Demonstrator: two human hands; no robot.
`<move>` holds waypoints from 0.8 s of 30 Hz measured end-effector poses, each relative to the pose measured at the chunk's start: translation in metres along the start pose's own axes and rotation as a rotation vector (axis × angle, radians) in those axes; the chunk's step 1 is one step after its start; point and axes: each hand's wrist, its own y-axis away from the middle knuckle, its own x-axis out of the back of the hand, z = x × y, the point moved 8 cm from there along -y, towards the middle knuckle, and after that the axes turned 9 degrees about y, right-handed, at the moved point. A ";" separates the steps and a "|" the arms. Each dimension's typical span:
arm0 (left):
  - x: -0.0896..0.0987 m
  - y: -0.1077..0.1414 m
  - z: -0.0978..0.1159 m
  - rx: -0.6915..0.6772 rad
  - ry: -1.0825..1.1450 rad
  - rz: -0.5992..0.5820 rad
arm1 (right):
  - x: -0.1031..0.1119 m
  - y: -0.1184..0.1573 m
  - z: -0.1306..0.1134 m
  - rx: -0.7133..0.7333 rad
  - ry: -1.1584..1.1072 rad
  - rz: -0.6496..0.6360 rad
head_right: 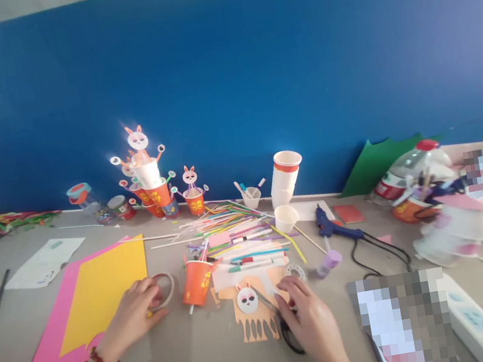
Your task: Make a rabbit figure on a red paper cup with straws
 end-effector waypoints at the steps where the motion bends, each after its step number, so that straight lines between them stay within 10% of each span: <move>1: -0.006 0.003 0.001 -0.021 -0.014 -0.025 | 0.000 0.000 -0.001 -0.001 -0.008 0.002; 9: 0.048 0.010 0.030 -0.042 0.333 0.291 | 0.015 -0.002 -0.035 0.067 -0.224 0.050; 18: -0.027 0.009 0.174 -0.197 1.266 -0.365 | 0.046 -0.003 -0.115 0.364 -0.439 0.034; 24: -0.025 0.005 0.192 -0.347 1.290 -0.308 | 0.013 -0.003 -0.074 -0.095 -0.850 -0.045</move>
